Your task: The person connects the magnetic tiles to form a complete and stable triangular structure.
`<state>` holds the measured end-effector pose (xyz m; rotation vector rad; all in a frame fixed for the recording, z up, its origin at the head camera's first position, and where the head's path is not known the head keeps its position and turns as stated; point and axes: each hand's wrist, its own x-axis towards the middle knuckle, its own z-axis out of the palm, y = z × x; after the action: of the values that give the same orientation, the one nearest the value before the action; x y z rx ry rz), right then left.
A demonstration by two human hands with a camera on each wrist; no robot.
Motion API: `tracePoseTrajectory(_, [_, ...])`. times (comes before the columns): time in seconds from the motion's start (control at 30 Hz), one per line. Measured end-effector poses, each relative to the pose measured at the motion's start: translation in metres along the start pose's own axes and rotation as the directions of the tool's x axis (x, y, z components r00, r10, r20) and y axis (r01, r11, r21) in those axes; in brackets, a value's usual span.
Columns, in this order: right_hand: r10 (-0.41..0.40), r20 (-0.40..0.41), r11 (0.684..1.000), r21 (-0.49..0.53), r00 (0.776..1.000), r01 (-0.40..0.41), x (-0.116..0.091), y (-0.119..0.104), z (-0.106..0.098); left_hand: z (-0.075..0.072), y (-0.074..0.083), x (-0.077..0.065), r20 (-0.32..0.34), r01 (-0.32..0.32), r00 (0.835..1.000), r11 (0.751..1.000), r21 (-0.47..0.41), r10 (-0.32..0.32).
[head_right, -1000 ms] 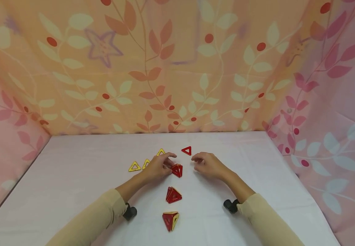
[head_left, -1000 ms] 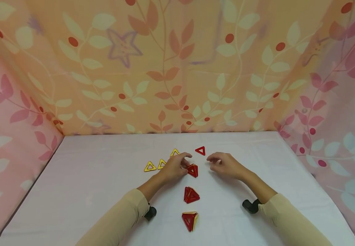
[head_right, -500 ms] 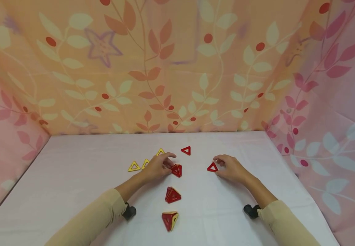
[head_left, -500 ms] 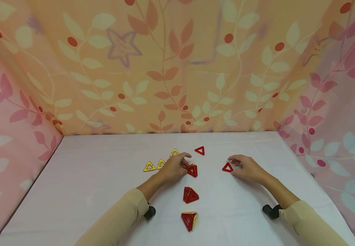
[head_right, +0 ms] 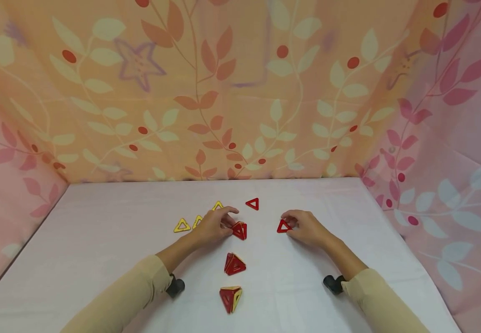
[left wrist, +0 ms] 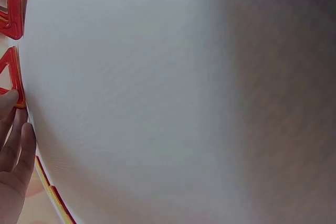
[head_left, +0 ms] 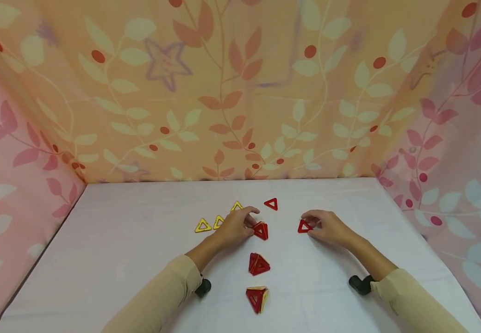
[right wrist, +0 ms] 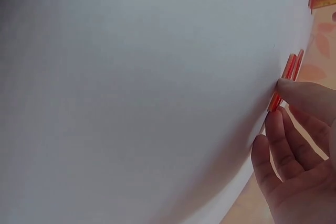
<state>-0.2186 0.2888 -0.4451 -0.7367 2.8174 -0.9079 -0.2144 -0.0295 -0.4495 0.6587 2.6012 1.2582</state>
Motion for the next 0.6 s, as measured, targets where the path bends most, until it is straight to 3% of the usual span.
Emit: tracePoseTrajectory(0.6, [-0.029,0.040,1.000,0.007,0.999,0.029,0.015,-0.027,0.021,-0.001,0.000,0.000,-0.002,-0.013,1.000,1.000,0.010,0.013])
